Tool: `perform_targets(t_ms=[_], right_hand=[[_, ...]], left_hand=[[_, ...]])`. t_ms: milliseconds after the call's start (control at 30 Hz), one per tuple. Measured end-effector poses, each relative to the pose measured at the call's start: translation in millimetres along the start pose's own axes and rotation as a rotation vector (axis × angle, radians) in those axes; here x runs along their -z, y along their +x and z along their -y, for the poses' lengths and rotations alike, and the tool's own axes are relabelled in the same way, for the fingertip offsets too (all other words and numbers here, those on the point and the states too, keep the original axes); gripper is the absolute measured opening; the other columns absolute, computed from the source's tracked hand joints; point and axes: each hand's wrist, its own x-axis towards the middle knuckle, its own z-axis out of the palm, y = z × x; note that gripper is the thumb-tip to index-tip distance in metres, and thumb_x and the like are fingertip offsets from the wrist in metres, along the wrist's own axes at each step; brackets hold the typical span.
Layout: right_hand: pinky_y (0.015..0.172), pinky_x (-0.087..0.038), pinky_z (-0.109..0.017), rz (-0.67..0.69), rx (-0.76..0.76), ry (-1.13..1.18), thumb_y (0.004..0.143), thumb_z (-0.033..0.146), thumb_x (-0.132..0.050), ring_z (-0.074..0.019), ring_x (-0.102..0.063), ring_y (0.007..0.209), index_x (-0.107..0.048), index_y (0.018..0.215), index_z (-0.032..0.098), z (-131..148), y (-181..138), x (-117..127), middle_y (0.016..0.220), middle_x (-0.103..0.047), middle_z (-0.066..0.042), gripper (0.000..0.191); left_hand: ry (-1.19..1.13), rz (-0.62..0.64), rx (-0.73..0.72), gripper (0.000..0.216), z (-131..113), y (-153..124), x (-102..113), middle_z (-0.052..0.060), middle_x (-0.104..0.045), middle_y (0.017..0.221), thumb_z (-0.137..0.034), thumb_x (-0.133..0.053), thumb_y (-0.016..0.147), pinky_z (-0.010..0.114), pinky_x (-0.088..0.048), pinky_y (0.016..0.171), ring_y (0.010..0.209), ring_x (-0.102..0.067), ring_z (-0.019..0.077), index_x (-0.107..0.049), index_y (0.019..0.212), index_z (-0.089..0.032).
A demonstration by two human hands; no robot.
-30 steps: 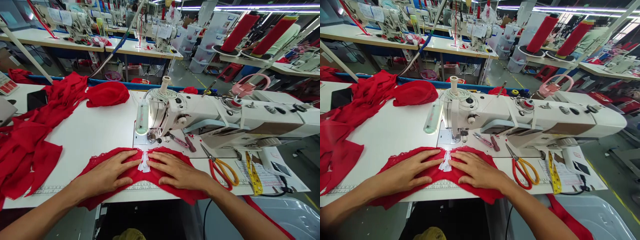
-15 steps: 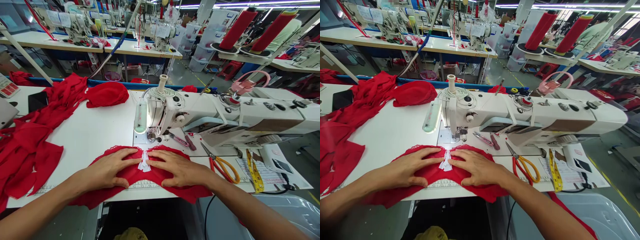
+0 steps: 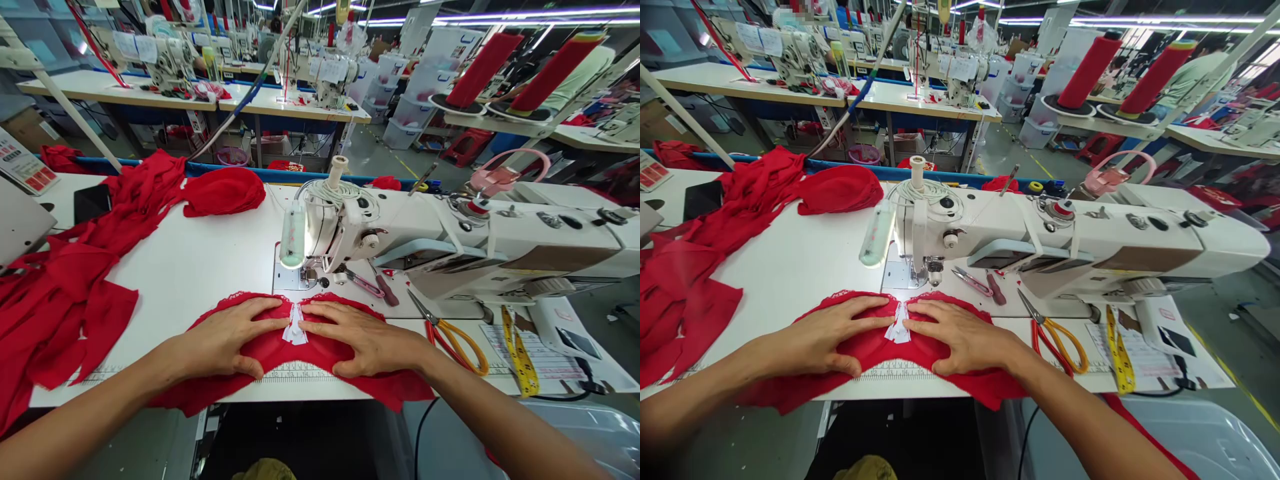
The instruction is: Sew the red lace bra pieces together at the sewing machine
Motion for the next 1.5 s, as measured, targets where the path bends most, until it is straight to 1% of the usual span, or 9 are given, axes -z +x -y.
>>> perform_targets(t_ms=[200,333,433,600,733,1000,1167,1367,1500], right_hand=[[0.124,-0.021,-0.049,0.002,0.004,-0.001,0.078,0.023,-0.074,-0.029,-0.019,0.154,-0.037,0.155,0.031,-0.5,0.5,0.0,0.168,-0.019,-0.005,0.087],[0.124,-0.02,-0.048,-0.008,0.022,-0.01,0.077,0.022,-0.075,-0.0284,-0.02,0.153,-0.038,0.155,0.027,-1.4,0.4,-0.3,0.167,-0.021,-0.008,0.086],[0.124,-0.021,-0.047,-0.027,0.048,-0.007,0.077,0.022,-0.076,-0.0285,-0.022,0.153,-0.039,0.155,0.028,-3.1,0.3,-0.8,0.167,-0.021,-0.008,0.086],[0.124,-0.021,-0.047,-0.026,0.059,-0.003,0.077,0.025,-0.077,-0.0288,-0.021,0.153,-0.038,0.155,0.026,-6.1,0.6,-1.8,0.167,-0.021,-0.009,0.087],[0.124,-0.021,-0.049,-0.044,0.072,0.011,0.078,0.026,-0.076,-0.03,-0.022,0.152,-0.038,0.155,0.03,-7.7,0.2,-2.7,0.167,-0.021,-0.007,0.087],[0.124,-0.021,-0.047,-0.031,0.05,0.0,0.077,0.025,-0.077,-0.0289,-0.022,0.153,-0.038,0.155,0.028,-4.4,0.1,-0.6,0.167,-0.022,-0.008,0.087],[0.124,-0.022,-0.049,-0.03,0.036,0.013,0.077,0.024,-0.076,-0.0294,-0.022,0.153,-0.038,0.155,0.032,-2.8,-0.6,-0.3,0.167,-0.023,-0.006,0.086],[0.124,-0.022,-0.05,-0.023,0.018,0.029,0.077,0.024,-0.074,-0.0297,-0.022,0.153,-0.038,0.154,0.034,-1.9,-0.4,-1.1,0.167,-0.023,-0.004,0.085],[0.124,-0.021,-0.05,-0.021,0.007,0.018,0.078,0.024,-0.073,-0.0296,-0.022,0.153,-0.039,0.154,0.033,0.1,0.3,-0.2,0.167,-0.023,-0.005,0.085]], left_hand=[[0.009,-0.036,-0.032,0.081,3.6,-0.8,-3.1,0.006,-0.027,0.165,-0.054,-0.077,0.082,0.052,-0.04,0.115,0.146,-0.035,0.0365,-0.038,0.152,-0.043],[0.02,-0.039,-0.028,0.082,5.6,-0.9,-5.3,0.005,-0.027,0.165,-0.052,-0.077,0.082,0.052,-0.04,0.115,0.146,-0.035,0.0367,-0.036,0.152,-0.044],[0.036,-0.032,-0.024,0.083,6.7,-0.5,-6.0,0.005,-0.026,0.166,-0.051,-0.078,0.082,0.052,-0.041,0.115,0.146,-0.035,0.037,-0.035,0.153,-0.044],[0.042,-0.05,-0.039,0.082,11.1,-0.1,-9.0,0.004,-0.026,0.166,-0.055,-0.076,0.083,0.052,-0.042,0.114,0.145,-0.037,0.0374,-0.034,0.153,-0.046],[0.028,-0.087,-0.058,0.081,13.8,-0.4,-11.2,0.003,-0.028,0.165,-0.056,-0.076,0.082,0.049,-0.043,0.113,0.144,-0.038,0.0367,-0.036,0.152,-0.046],[0.032,-0.063,-0.04,0.082,12.1,-0.4,-10.9,0.002,-0.026,0.166,-0.055,-0.076,0.083,0.05,-0.041,0.114,0.146,-0.036,0.0365,-0.033,0.153,-0.048],[0.004,-0.063,-0.026,0.083,7.8,-0.4,-7.9,0.002,-0.028,0.165,-0.049,-0.08,0.08,0.052,-0.041,0.115,0.145,-0.037,0.0369,-0.037,0.151,-0.046],[-0.021,-0.066,-0.041,0.08,5.1,-1.0,-6.0,0.006,-0.029,0.165,-0.054,-0.078,0.081,0.052,-0.04,0.116,0.146,-0.036,0.0374,-0.041,0.151,-0.042],[-0.009,-0.041,-0.011,0.084,2.6,-1.0,-4.2,0.005,-0.028,0.165,-0.049,-0.082,0.079,0.053,-0.039,0.116,0.146,-0.035,0.0373,-0.04,0.151,-0.043]])
